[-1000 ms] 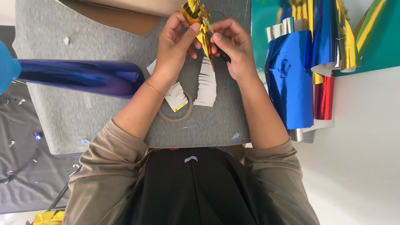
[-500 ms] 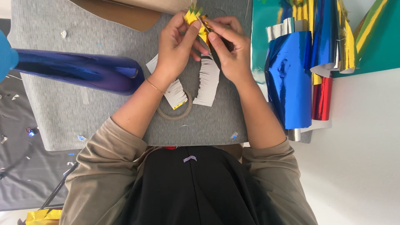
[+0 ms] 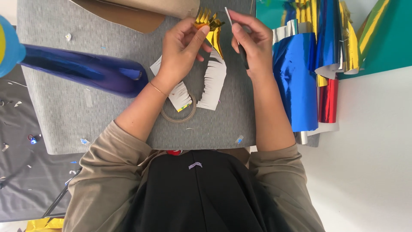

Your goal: Decorating a plastic party horn by attaching fringed gold foil strips with tape

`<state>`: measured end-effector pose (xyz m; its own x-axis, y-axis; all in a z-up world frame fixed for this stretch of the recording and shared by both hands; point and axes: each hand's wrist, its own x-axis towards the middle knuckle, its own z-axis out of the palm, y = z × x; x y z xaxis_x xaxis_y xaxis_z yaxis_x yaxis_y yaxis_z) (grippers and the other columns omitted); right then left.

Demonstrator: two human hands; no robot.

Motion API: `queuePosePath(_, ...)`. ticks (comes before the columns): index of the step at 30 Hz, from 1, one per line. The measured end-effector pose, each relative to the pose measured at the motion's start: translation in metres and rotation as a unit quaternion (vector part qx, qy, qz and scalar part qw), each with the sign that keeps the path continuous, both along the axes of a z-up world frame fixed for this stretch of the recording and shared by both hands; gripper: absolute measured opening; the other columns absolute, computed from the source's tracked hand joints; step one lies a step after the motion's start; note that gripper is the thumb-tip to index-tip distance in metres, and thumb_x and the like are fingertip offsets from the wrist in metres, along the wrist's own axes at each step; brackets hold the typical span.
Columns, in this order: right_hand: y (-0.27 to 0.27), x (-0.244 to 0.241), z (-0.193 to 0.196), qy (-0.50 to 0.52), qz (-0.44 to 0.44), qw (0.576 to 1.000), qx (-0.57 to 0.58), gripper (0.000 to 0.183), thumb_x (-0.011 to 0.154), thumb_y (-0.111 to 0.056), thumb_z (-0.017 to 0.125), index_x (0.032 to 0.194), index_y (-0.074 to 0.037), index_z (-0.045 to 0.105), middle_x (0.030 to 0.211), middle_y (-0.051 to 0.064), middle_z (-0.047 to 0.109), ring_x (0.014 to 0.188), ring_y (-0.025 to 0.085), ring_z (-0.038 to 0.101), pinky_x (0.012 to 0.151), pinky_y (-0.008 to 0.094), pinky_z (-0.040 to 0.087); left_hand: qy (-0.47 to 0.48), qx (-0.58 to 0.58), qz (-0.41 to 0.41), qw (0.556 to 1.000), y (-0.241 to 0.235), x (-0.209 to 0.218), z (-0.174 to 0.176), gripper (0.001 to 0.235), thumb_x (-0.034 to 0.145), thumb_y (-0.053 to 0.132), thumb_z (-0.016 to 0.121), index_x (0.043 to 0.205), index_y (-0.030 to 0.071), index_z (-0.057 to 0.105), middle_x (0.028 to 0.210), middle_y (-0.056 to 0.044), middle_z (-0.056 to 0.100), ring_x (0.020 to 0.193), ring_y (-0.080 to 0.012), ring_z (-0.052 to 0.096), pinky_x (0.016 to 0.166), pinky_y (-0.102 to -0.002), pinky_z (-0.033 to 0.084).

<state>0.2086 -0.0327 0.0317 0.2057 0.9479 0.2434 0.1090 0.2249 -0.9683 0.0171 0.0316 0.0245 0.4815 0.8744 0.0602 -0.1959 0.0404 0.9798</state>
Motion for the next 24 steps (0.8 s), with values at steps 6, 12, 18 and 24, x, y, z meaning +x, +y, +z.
queuePosePath(6, -0.001, 0.016, 0.038, 0.195, 0.112, 0.973, 0.049, 0.02, 0.106, -0.016, 0.066, 0.124, -0.006, 0.065, 0.096, 0.007, 0.057, 0.055, 0.01, 0.041, 0.05, 0.022, 0.031, 0.005, 0.077, 0.009, 0.997, -0.008, -0.003, 0.084, 0.009, 0.103, 0.017, 0.065, 0.104, 0.011, 0.059, 0.084, 0.0, 0.062, 0.07, -0.0067, 0.07, 0.046, -0.019, 0.057)
queuePosePath(12, -0.023, -0.005, 0.167, 0.06, 0.127, 0.986, 0.095, 0.063, 0.1, -0.03, 0.072, 0.147, -0.003, 0.04, 0.097, 0.002, 0.047, 0.052, 0.006, 0.038, 0.047, 0.02, 0.033, -0.017, 0.222, 0.046, 0.974, -0.014, -0.013, 0.18, 0.019, 0.104, 0.014, 0.066, 0.118, 0.008, 0.054, 0.092, -0.005, 0.063, 0.069, -0.0093, 0.069, 0.051, -0.02, 0.057)
queuePosePath(18, -0.034, -0.03, 0.182, 0.05, 0.133, 0.987, 0.069, 0.074, 0.099, -0.018, 0.069, 0.16, 0.002, 0.031, 0.137, 0.009, 0.037, 0.056, 0.002, 0.043, 0.049, 0.017, 0.036, -0.062, 0.227, -0.021, 0.972, -0.022, -0.017, 0.189, 0.018, 0.102, 0.007, 0.066, 0.117, 0.006, 0.056, 0.091, -0.007, 0.064, 0.072, -0.0139, 0.073, 0.057, -0.023, 0.063)
queuePosePath(24, -0.018, -0.035, 0.162, 0.075, 0.066, 0.988, 0.114, 0.057, 0.089, -0.007, 0.068, 0.139, 0.016, 0.053, 0.073, 0.012, 0.057, 0.047, 0.01, 0.054, 0.044, 0.02, 0.045, -0.096, 0.178, -0.016, 0.979, -0.025, -0.012, 0.179, 0.011, 0.101, 0.008, 0.063, 0.106, 0.001, 0.07, 0.081, -0.013, 0.07, 0.067, -0.0238, 0.077, 0.048, -0.031, 0.064)
